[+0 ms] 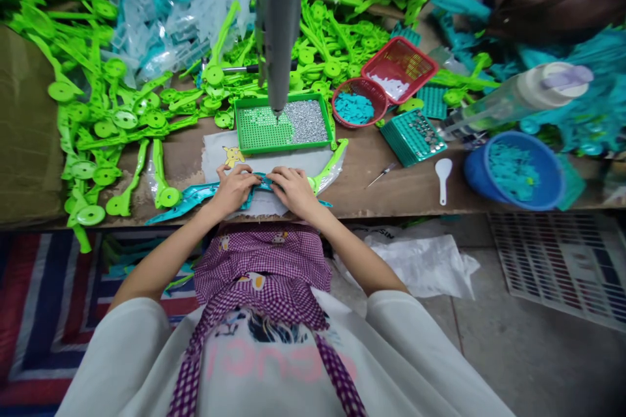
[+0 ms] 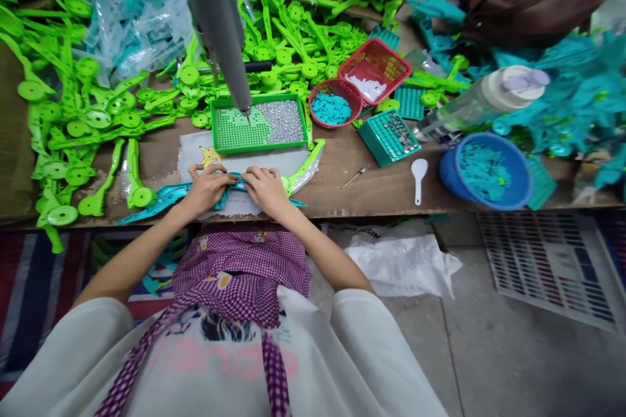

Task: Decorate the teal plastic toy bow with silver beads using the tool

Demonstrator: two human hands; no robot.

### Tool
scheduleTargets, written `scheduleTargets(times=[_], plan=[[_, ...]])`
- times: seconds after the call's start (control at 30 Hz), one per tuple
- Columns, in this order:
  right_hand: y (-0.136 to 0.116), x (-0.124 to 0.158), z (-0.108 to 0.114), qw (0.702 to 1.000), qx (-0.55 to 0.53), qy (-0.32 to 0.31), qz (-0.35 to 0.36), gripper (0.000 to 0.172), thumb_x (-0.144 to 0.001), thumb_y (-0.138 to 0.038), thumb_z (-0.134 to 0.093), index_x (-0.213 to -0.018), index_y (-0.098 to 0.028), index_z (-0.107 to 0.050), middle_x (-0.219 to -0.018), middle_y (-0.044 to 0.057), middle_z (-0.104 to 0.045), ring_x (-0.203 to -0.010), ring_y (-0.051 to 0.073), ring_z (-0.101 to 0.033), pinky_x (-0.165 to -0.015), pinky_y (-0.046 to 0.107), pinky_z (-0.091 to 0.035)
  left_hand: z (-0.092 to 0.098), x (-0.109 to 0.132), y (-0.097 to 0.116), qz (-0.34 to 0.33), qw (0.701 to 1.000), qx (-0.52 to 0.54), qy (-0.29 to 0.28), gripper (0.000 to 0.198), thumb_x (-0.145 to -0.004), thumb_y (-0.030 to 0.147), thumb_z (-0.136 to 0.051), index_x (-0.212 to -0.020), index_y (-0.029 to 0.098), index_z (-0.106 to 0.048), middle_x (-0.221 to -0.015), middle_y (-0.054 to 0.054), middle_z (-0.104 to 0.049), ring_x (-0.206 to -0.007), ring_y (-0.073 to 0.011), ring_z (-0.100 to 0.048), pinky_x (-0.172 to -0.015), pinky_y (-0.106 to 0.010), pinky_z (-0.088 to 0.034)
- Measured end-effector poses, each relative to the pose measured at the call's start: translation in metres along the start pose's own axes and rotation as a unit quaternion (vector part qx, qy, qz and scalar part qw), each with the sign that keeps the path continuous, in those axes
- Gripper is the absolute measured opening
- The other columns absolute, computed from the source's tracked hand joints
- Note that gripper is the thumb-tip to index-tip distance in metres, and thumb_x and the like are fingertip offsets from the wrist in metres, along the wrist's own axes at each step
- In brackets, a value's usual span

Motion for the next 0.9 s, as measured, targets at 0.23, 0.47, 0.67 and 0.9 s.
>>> scheduleTargets(times=[0.23, 0.47, 0.67, 0.9], plan=[[-0.004, 0.003, -0.006, 0.999, -0.033, 0.021, -0.006, 0.029, -0.1, -0.034, -0.043, -0.116, -0.024, -0.064, -0.12, 0.007, -0.068, -0.108, 0.024, -0.059, -0.09, 0.039, -0.037, 0.002, -0.002, 0.005, 0.015, 1.0, -0.007, -0.014, 0.034, -0.098, 0.018, -0.039, -0.112, 0.031, -0.067, -0.107, -0.007, -0.075, -0.12, -0.0282, -0.051, -0.099, -0.055, -0.022], [-0.005, -0.012, -0.008, 0.997, 0.024, 0.044, -0.05, 0.022, -0.098, -0.027, -0.043, -0.099, -0.023, -0.064, -0.101, 0.009, -0.068, -0.094, 0.025, -0.057, -0.077, 0.037, -0.037, 0.009, 0.0, 0.005, 0.053, 0.998, -0.026, 0.019, 0.021, -0.095, 0.024, -0.052, -0.098, 0.03, -0.072, -0.149, -0.004, -0.049, -0.135, -0.0339, -0.035, -0.096, -0.055, -0.026], [-0.011, -0.023, -0.01, 0.997, 0.049, 0.01, -0.06, 0.02, -0.094, -0.022, -0.044, -0.093, -0.022, -0.065, -0.104, 0.012, -0.066, -0.097, 0.028, -0.054, -0.073, 0.04, -0.039, 0.008, 0.002, 0.003, 0.046, 0.998, -0.023, 0.037, 0.025, -0.095, 0.024, -0.053, -0.105, 0.035, -0.073, -0.152, -0.003, -0.045, -0.137, -0.0339, -0.034, -0.098, -0.059, -0.026], [-0.006, -0.011, 0.002, 0.998, -0.032, 0.009, -0.047, 0.025, -0.097, -0.027, -0.045, -0.105, -0.02, -0.068, -0.11, 0.012, -0.066, -0.103, 0.027, -0.059, -0.088, 0.045, -0.046, 0.006, 0.0, 0.003, 0.063, 0.998, -0.015, -0.01, 0.031, -0.096, 0.022, -0.05, -0.111, 0.037, -0.073, -0.157, -0.002, -0.039, -0.141, -0.0354, -0.029, -0.104, -0.067, -0.017]])
Point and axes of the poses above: each hand's wrist, its own x-axis away from the middle knuckle, its own z-axis out of the back of the hand, y = z × x, the point moved 5 cm from there along -x, towards the middle knuckle
